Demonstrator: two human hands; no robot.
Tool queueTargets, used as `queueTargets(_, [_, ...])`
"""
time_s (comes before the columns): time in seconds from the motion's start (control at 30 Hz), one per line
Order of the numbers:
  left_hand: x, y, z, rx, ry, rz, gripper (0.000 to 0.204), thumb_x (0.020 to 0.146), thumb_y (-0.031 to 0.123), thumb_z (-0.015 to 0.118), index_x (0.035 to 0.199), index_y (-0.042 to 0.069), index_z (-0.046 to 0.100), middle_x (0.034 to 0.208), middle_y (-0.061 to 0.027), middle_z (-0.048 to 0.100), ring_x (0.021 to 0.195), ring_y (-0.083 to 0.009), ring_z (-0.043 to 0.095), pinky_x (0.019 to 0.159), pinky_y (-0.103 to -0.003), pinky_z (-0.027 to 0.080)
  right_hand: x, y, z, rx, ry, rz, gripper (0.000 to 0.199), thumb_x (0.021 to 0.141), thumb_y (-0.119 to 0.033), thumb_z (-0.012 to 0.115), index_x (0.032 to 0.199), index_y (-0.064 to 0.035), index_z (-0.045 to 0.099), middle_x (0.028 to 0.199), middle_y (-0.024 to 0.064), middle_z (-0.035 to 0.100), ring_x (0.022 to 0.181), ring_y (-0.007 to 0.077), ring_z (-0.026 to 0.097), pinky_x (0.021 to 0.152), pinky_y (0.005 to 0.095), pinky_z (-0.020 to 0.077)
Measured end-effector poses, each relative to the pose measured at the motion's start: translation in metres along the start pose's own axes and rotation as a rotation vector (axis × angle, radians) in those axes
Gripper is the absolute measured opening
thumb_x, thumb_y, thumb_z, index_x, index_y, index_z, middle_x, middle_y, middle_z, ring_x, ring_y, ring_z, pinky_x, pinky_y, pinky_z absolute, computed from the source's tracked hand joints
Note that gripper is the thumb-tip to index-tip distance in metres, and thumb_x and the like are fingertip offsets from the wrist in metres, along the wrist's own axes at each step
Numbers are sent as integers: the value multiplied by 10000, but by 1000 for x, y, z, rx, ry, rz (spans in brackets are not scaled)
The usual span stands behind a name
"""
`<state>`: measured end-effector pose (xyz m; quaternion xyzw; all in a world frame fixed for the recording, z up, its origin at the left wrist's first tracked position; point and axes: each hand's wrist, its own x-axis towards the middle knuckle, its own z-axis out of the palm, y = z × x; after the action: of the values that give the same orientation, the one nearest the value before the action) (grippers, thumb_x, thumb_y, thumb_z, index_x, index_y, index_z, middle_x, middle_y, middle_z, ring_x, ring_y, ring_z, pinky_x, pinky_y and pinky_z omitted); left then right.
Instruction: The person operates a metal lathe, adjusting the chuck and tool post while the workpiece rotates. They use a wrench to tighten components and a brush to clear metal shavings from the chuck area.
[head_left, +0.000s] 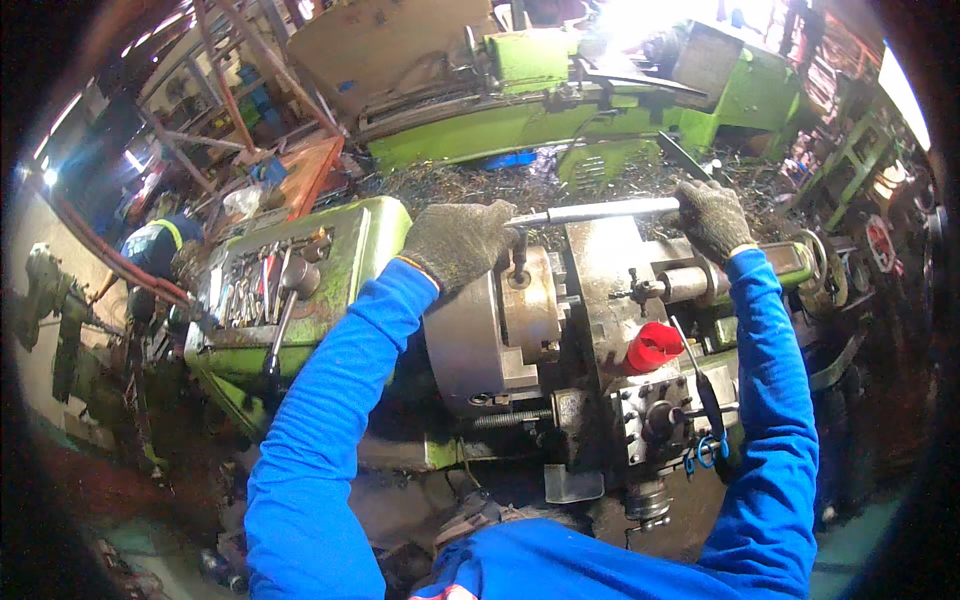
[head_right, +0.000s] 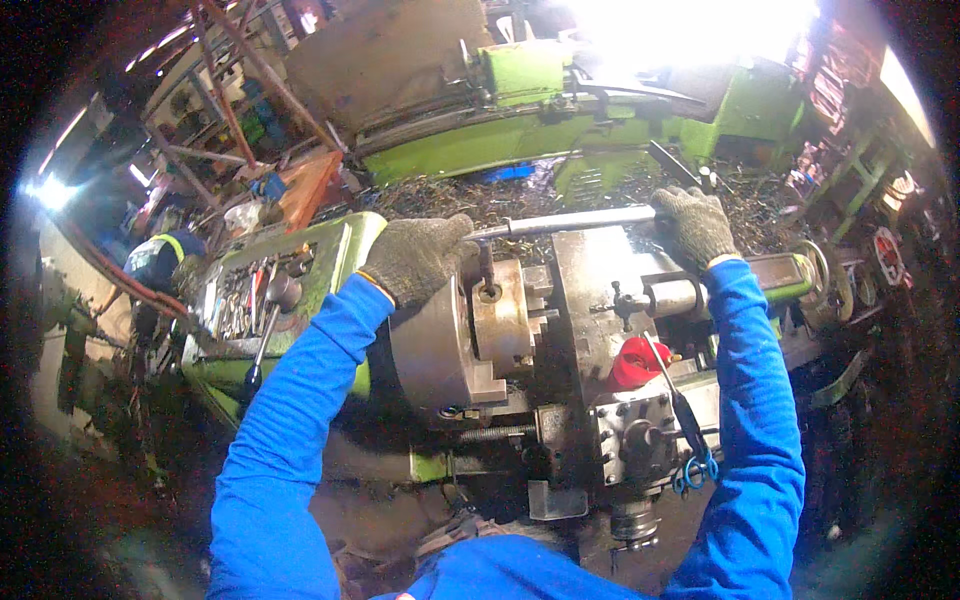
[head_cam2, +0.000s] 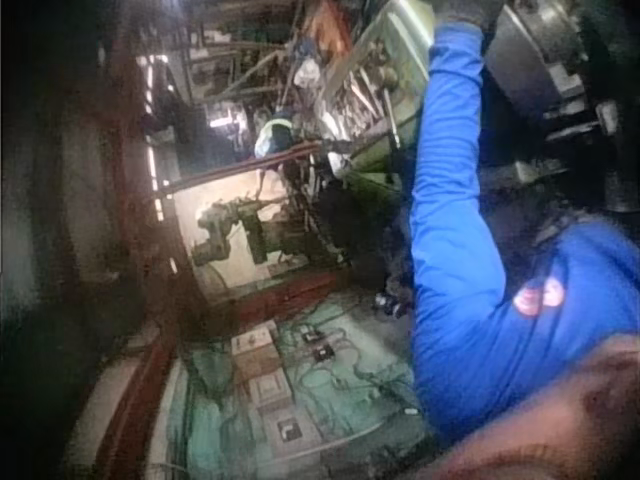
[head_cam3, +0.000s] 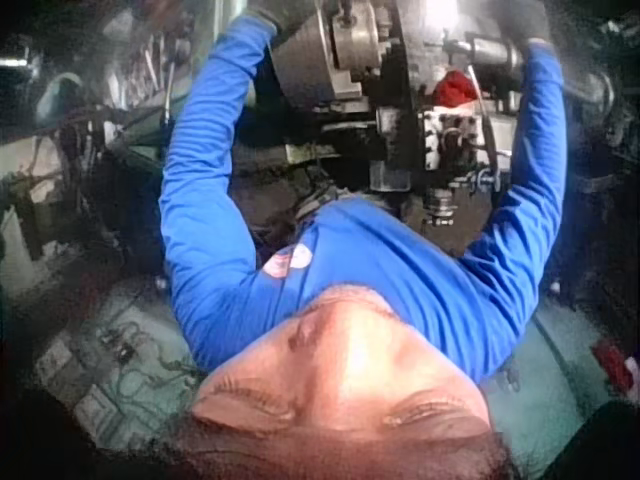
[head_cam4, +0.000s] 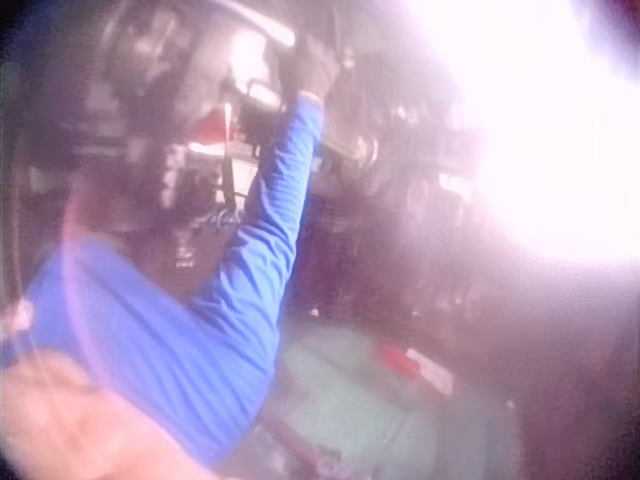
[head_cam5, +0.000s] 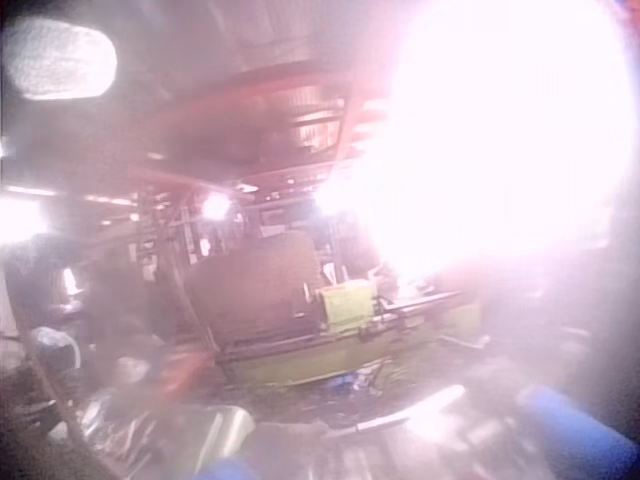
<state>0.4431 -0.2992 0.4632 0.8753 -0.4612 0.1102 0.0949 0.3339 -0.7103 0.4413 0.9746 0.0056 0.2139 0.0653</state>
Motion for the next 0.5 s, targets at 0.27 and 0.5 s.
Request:
queueTargets(0.27, [-11,16,10,-99,18,-238,238,1053,333,515,1102,165,677,996,-165,736,966,-406,703,840,-554,535,82,-32,7,-31,-83,-1,339,900,-414,765,1156,-205,687,1254,67,661,1288,330,567,1043,508,452])
queueTargets(0.5, [-26,15,49,-190,13,-271,302,1006,309,544,1161,73,652,920,-229,754,872,-426,748,781,-576,578,114,-83,24,43,-43,-158,338,924,-250,753,1249,-185,688,1330,100,635,1319,361,546,1088,484,459])
